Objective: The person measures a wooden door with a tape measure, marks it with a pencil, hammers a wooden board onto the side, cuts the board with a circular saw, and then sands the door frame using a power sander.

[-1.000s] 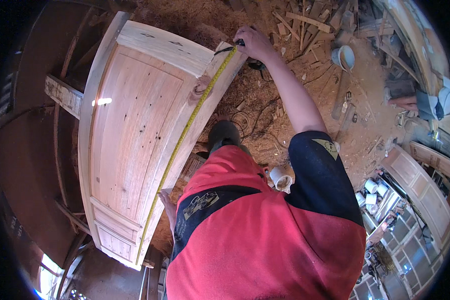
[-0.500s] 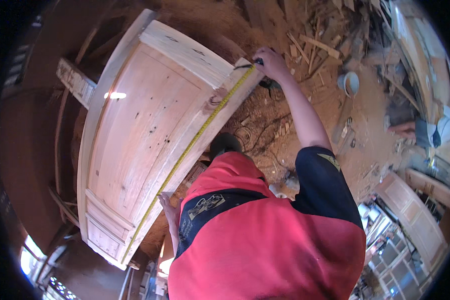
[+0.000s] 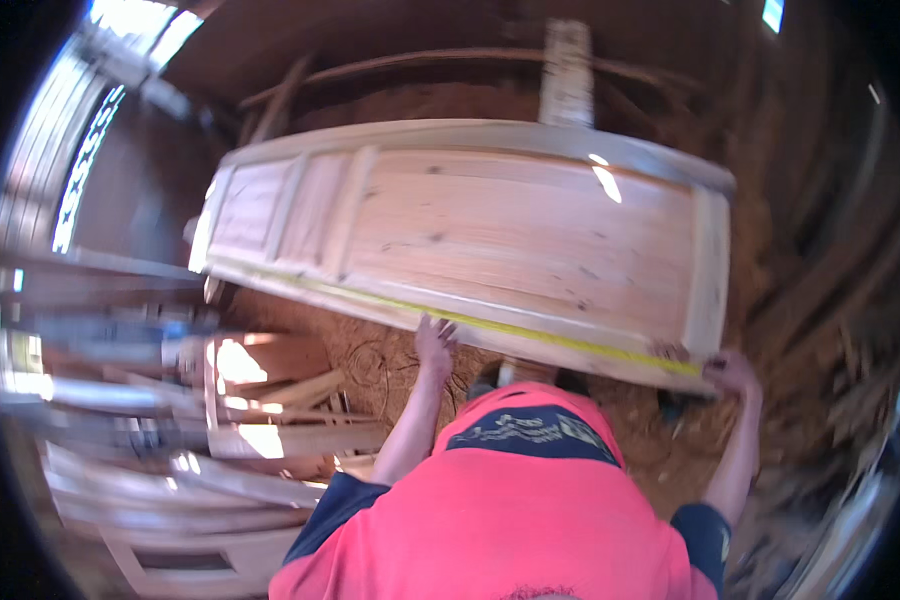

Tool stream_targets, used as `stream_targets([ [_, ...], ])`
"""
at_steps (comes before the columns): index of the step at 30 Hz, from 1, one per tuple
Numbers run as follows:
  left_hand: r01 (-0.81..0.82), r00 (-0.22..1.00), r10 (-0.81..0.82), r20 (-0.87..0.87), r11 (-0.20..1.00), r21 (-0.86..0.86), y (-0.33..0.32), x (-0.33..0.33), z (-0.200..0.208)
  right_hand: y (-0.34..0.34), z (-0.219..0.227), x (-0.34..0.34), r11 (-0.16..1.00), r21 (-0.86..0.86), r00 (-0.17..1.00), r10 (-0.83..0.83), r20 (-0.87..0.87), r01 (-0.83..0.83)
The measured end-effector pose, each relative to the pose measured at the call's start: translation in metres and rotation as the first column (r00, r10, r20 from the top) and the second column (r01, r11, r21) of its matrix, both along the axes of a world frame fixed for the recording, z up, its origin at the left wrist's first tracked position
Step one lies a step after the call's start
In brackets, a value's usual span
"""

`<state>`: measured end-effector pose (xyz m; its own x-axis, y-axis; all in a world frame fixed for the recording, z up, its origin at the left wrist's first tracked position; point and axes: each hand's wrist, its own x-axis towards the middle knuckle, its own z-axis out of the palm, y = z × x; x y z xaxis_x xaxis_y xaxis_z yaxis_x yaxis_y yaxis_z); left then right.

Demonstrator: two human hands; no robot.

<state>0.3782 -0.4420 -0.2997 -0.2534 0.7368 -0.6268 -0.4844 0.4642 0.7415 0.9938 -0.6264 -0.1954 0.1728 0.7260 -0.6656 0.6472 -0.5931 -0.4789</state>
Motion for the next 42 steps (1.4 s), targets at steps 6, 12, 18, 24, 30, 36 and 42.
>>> stream_targets([
  [6, -0.322, 0.940, 0.337, -0.054, 0.929, 0.182, 0.062, -0.079, 0.046, 0.081, 0.067, -0.172, 0.976, -0.142, 0.978, 0.142, -0.155, -0.164],
  [12, -0.235, 0.862, 0.364, -0.352, 0.903, 0.359, 0.114, -0.143, 0.078, 0.115, 0.076, -0.251, 0.968, -0.026, 0.958, 0.242, -0.155, -0.249],
  [18, -0.147, 0.874, 0.312, -0.372, 0.900, 0.410, 0.146, -0.164, 0.080, 0.132, 0.092, -0.290, 0.969, 0.045, 0.965, 0.246, -0.090, -0.243],
  [24, 0.092, 0.939, 0.039, -0.342, 0.929, 0.358, 0.173, -0.134, 0.088, 0.137, 0.054, -0.245, 0.922, 0.323, 0.971, 0.236, -0.033, -0.213],
  [30, 0.336, 0.902, -0.239, -0.359, 0.912, 0.237, 0.135, -0.088, 0.081, 0.173, 0.082, -0.258, 0.974, 0.182, 0.988, 0.147, -0.038, -0.138],
  [36, 0.203, 0.934, -0.145, -0.327, 0.967, 0.151, 0.030, -0.047, -0.010, 0.217, 0.069, -0.228, 0.971, 0.181, 0.974, 0.185, -0.133, -0.159],
  [42, -0.026, 0.898, -0.019, -0.440, 0.995, -0.097, -0.123, 0.003, -0.062, 0.268, 0.054, -0.171, 0.919, 0.261, 0.953, 0.301, 0.023, -0.296],
])
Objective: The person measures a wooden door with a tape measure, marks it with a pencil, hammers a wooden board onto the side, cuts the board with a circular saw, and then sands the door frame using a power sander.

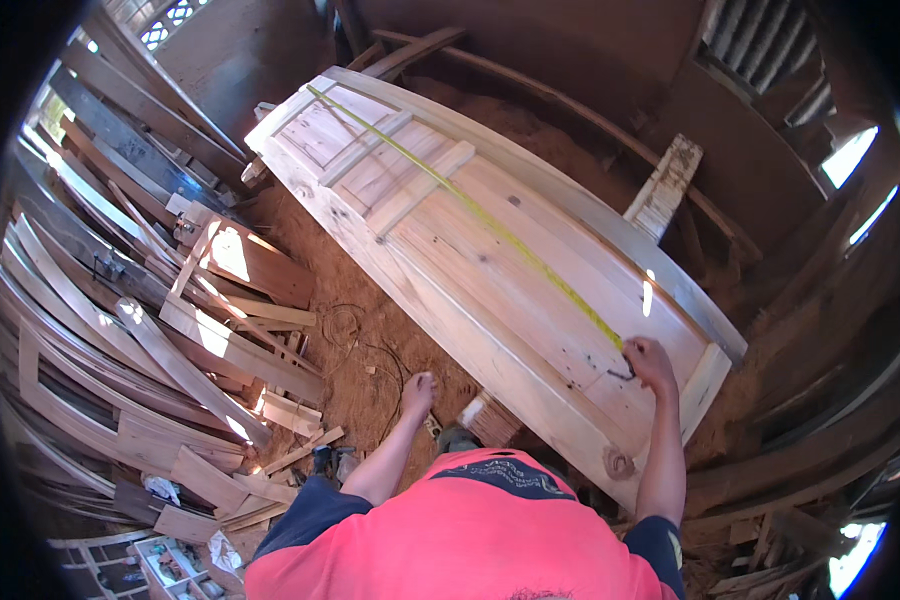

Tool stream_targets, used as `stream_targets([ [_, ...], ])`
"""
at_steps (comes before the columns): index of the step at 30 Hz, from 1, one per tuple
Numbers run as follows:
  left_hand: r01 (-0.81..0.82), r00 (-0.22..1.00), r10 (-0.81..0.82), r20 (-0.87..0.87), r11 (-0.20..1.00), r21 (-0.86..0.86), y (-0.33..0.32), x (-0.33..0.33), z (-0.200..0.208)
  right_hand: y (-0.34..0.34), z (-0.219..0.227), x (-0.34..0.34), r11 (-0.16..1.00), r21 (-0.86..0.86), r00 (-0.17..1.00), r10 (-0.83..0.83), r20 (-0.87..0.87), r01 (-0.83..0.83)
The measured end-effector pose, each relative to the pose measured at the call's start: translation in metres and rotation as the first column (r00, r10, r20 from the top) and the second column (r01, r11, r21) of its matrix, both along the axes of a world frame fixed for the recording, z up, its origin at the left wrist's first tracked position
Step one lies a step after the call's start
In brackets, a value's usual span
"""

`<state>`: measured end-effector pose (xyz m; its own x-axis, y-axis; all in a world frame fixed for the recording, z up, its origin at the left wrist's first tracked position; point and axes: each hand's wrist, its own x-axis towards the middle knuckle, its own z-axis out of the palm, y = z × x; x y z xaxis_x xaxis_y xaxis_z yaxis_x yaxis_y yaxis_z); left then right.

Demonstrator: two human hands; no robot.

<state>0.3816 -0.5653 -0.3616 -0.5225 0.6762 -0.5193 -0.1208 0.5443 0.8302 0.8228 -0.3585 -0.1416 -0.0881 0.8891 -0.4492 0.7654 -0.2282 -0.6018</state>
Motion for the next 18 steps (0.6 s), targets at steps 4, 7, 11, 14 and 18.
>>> stream_targets([
  [4, -0.027, 0.995, 0.014, -0.098, 0.991, -0.131, -0.067, 0.031, -0.007, 0.031, 0.004, 0.015, 0.998, 0.029, 0.997, 0.057, -0.053, -0.056],
  [7, 0.199, 0.865, -0.329, -0.378, 0.918, -0.343, -0.121, 0.025, -0.016, 0.043, 0.013, 0.001, 0.998, 0.007, 0.996, 0.061, -0.068, -0.060],
  [11, 0.251, 0.841, -0.410, -0.352, 0.874, -0.416, -0.136, 0.072, 0.008, 0.049, 0.004, 0.021, 0.995, -0.023, 0.995, 0.093, -0.033, -0.094],
  [14, 0.252, 0.852, -0.397, -0.341, 0.882, -0.398, -0.157, 0.086, 0.014, 0.043, 0.002, 0.023, 0.994, -0.025, 0.993, 0.110, -0.031, -0.110],
  [18, 0.312, 0.807, -0.474, -0.351, 0.848, -0.428, -0.151, 0.101, 0.015, 0.047, -0.015, 0.051, 0.997, 0.005, 0.997, 0.079, 0.011, -0.079],
])
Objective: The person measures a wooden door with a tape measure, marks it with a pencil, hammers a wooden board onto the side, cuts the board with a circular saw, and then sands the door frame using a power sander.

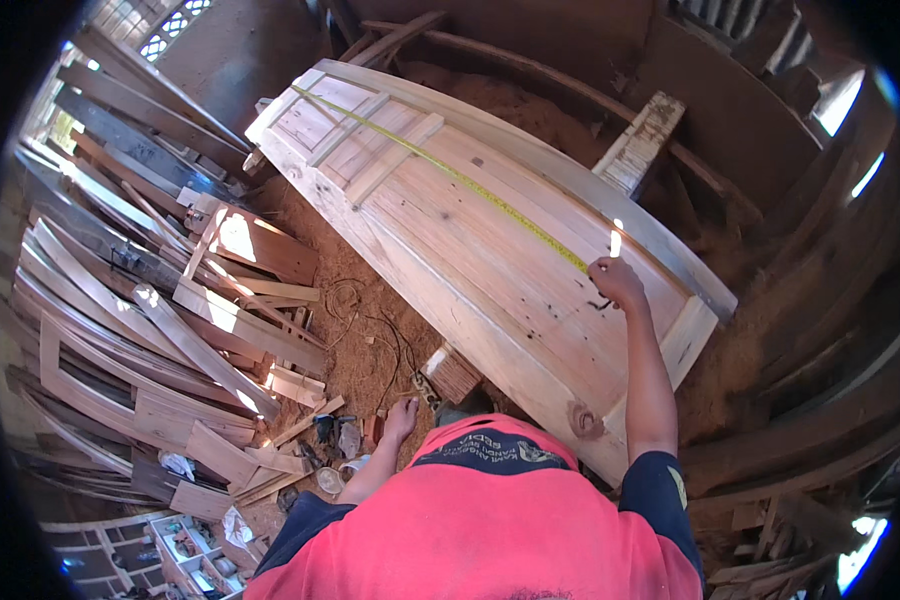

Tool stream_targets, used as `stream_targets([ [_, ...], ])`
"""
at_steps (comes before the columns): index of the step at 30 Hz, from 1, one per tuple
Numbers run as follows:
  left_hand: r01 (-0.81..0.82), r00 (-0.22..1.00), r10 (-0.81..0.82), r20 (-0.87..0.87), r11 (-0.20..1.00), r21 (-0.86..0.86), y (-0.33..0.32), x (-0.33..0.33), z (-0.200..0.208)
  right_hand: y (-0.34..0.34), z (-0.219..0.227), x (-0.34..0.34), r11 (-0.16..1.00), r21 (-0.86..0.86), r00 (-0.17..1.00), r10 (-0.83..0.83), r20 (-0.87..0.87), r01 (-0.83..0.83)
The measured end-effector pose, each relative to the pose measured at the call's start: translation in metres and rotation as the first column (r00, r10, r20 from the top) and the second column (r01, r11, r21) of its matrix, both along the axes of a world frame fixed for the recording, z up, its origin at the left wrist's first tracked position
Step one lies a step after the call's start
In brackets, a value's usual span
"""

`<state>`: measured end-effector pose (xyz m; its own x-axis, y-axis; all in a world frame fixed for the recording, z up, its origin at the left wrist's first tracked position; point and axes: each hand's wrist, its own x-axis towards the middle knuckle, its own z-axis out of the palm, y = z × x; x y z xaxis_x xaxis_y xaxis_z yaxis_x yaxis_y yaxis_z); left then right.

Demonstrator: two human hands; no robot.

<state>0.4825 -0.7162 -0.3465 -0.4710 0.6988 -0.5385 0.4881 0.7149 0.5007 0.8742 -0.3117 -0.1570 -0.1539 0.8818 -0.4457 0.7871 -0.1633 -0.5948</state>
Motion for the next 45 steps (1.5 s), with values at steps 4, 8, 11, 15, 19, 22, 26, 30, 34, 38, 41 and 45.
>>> stream_targets([
  [4, -0.008, 1.000, 0.009, 0.021, 0.999, -0.036, 0.007, -0.007, -0.022, -0.007, -0.012, 0.033, 1.000, 0.005, 1.000, 0.027, 0.015, -0.028],
  [8, -0.041, 0.983, 0.044, 0.179, 0.999, -0.019, 0.020, -0.024, -0.033, -0.039, -0.029, 0.108, 0.996, 0.007, 0.986, -0.091, 0.140, 0.091],
  [11, 0.063, 0.979, -0.072, 0.193, 0.997, 0.052, 0.023, -0.012, -0.028, -0.082, -0.062, 0.203, 0.968, 0.030, 0.953, -0.251, 0.168, 0.249],
  [15, 0.222, 0.963, -0.220, 0.156, 0.975, 0.002, 0.042, -0.003, -0.011, -0.146, -0.098, 0.323, 0.939, 0.160, 0.917, -0.335, 0.214, 0.305],
  [19, 0.277, 0.937, -0.274, 0.214, 0.961, 0.019, 0.050, -0.013, -0.019, -0.186, -0.124, 0.356, 0.902, 0.350, 0.826, -0.389, 0.407, 0.252],
  [22, 0.264, 0.924, -0.255, 0.283, 0.964, 0.008, 0.068, -0.024, -0.018, -0.195, -0.144, 0.355, 0.854, 0.414, 0.775, -0.483, 0.408, 0.314],
  [26, 0.387, 0.895, -0.377, 0.238, 0.922, 0.001, 0.091, -0.023, -0.001, -0.192, -0.134, 0.339, 0.848, 0.334, 0.770, -0.520, 0.369, 0.412],
  [30, 0.437, 0.884, -0.434, 0.176, 0.899, 0.021, 0.110, 0.004, 0.017, -0.194, -0.131, 0.342, 0.820, 0.385, 0.755, -0.554, 0.351, 0.422],
  [34, 0.449, 0.887, -0.440, 0.139, 0.893, -0.036, 0.112, 0.011, 0.024, -0.188, -0.136, 0.340, 0.803, 0.468, 0.767, -0.548, 0.333, 0.371],
  [38, 0.585, 0.802, -0.581, 0.137, 0.811, 0.013, 0.116, 0.027, 0.030, -0.192, -0.158, 0.348, 0.766, 0.543, 0.742, -0.577, 0.341, 0.346],
  [41, 0.372, 0.853, -0.360, 0.379, 0.927, 0.043, 0.107, 0.049, 0.036, -0.193, -0.162, 0.350, 0.753, 0.592, 0.759, -0.556, 0.339, 0.287],
  [45, 0.370, 0.857, -0.332, 0.394, 0.929, -0.023, 0.112, 0.051, 0.041, -0.192, -0.164, 0.348, 0.733, 0.585, 0.719, -0.609, 0.335, 0.348],
])
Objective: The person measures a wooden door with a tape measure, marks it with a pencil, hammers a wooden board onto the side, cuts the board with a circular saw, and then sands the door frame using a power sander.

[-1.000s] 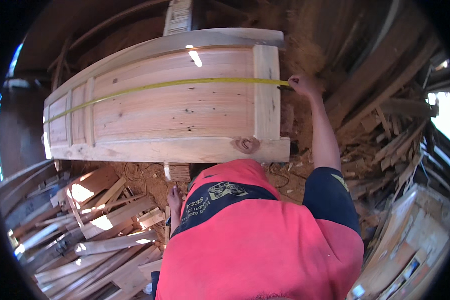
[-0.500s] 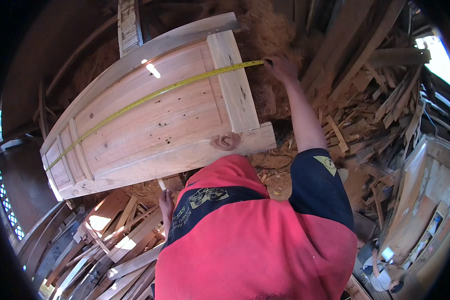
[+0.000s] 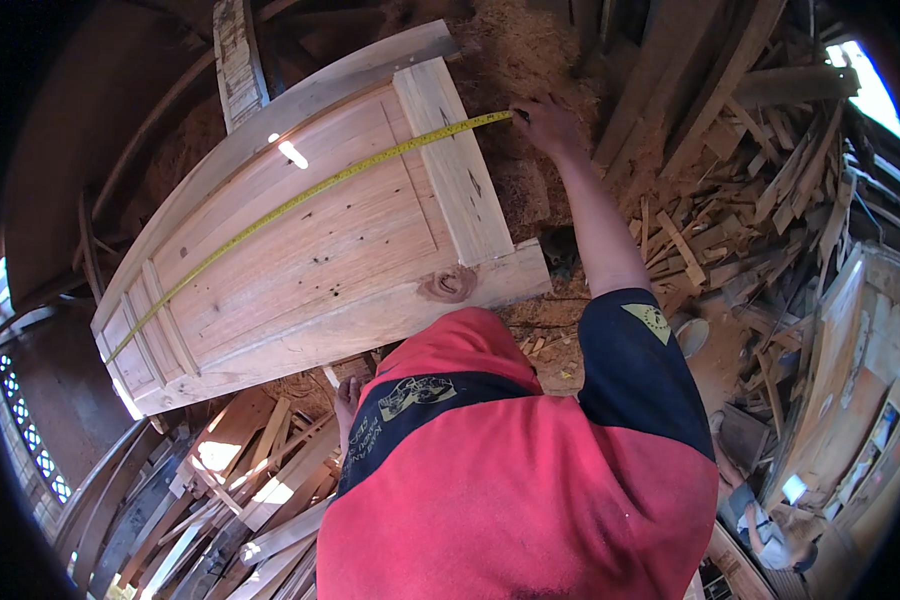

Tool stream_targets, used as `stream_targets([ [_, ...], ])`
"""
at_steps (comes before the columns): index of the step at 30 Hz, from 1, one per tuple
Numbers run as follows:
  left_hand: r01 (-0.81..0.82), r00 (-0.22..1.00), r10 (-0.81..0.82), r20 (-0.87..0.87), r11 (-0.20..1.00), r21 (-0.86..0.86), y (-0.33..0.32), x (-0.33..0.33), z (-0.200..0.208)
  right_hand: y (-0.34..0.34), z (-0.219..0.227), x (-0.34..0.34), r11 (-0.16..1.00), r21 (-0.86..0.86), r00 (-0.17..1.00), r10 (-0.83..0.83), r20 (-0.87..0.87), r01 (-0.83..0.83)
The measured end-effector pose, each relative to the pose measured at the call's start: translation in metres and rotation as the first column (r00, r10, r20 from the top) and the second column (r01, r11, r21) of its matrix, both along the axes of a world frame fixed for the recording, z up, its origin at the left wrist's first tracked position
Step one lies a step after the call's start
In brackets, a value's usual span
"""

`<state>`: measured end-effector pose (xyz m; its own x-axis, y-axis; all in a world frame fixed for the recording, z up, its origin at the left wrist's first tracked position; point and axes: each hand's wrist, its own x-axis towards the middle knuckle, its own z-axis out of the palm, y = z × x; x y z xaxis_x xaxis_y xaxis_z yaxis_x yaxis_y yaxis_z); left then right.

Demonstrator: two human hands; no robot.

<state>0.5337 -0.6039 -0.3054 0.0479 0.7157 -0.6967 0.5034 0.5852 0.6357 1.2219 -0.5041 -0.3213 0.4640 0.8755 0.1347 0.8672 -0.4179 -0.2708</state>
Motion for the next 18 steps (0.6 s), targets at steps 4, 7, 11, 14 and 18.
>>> stream_targets([
  [4, 0.034, 0.997, -0.032, -0.073, 0.999, 0.024, -0.001, -0.004, 0.001, 0.003, 0.005, -0.006, 1.000, -0.008, 0.999, -0.005, -0.045, 0.004],
  [7, 0.147, 0.978, -0.130, -0.163, 0.985, 0.093, 0.002, 0.006, 0.005, 0.001, 0.003, -0.004, 1.000, 0.018, 1.000, 0.015, -0.013, -0.015],
  [11, 0.148, 0.977, -0.138, -0.163, 0.988, 0.047, 0.004, 0.006, 0.009, 0.001, 0.006, -0.008, 1.000, 0.020, 1.000, 0.010, -0.017, -0.010],
  [14, 0.113, 0.989, -0.108, -0.104, 0.993, 0.042, 0.003, 0.009, 0.010, 0.000, 0.003, -0.007, 1.000, 0.019, 0.999, -0.008, -0.038, 0.009],
  [18, 0.117, 0.989, -0.110, -0.103, 0.991, 0.062, 0.001, -0.002, 0.001, 0.002, -0.001, -0.010, 0.997, 0.072, 1.000, -0.016, -0.017, 0.018],
])
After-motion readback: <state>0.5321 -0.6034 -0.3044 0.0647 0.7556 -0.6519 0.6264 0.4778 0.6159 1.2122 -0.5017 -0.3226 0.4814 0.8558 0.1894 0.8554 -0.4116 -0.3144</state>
